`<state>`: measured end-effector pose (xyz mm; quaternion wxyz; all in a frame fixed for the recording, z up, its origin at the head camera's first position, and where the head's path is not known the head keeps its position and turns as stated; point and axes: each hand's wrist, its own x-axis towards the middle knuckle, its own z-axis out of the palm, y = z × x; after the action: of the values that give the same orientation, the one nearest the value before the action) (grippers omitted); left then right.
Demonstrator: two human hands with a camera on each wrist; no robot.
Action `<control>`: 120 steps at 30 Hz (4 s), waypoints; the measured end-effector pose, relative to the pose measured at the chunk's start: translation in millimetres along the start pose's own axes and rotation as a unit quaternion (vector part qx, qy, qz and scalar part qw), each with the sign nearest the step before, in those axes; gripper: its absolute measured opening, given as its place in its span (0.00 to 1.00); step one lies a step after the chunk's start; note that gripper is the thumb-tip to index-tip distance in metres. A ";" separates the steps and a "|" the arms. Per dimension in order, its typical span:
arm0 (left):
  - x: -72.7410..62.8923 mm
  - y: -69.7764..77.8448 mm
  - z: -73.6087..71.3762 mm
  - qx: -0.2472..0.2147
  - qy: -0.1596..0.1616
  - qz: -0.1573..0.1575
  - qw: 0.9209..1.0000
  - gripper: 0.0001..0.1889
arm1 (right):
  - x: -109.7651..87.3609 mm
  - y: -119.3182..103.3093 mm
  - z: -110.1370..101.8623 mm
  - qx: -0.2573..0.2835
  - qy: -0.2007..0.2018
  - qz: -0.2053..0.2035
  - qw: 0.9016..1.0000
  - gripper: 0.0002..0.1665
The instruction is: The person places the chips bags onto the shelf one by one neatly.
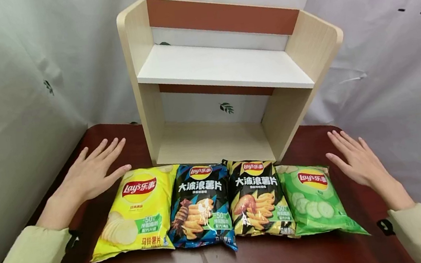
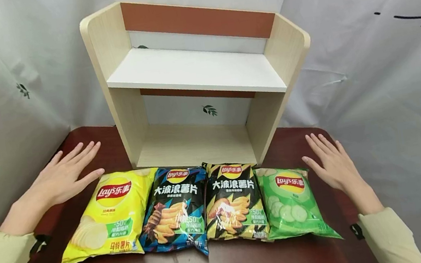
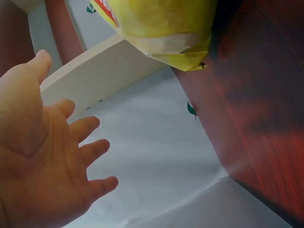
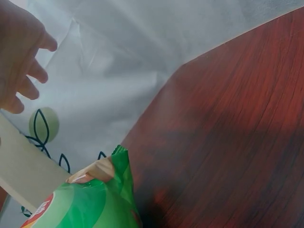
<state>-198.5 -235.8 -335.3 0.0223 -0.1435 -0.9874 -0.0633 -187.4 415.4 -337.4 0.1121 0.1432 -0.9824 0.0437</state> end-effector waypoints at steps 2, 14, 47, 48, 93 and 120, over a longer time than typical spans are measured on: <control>-0.2 0.1 -0.8 0.000 0.002 0.001 1.000 0.42 | 0.0 -1.0 -0.3 0.000 0.001 -0.002 1.000 0.41; 7.3 14.4 -18.9 -0.047 0.138 0.004 0.989 0.36 | 0.3 -17.0 -5.2 -0.014 0.062 -0.045 0.997 0.40; 102.0 71.0 -146.8 -0.341 0.342 -0.057 0.874 0.29 | -67.2 -77.5 11.4 0.005 0.120 -0.194 0.974 0.45; 103.7 71.4 -147.3 -0.341 0.342 -0.059 0.874 0.29 | -69.3 -78.0 12.6 0.003 0.117 -0.200 0.973 0.45; 114.0 72.3 -142.3 -0.340 0.359 -0.056 0.867 0.24 | -89.4 -75.2 42.0 -0.068 0.151 -0.250 0.954 0.37; 116.7 73.9 -142.3 -0.327 0.348 -0.057 0.877 0.25 | -56.4 -119.2 -32.5 -0.020 0.373 -0.332 0.866 0.24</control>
<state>-285.4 -151.5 -178.3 0.3124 -0.0553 -0.8457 -0.4292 -93.3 320.7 -312.5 0.4809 0.4318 -0.7623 0.0343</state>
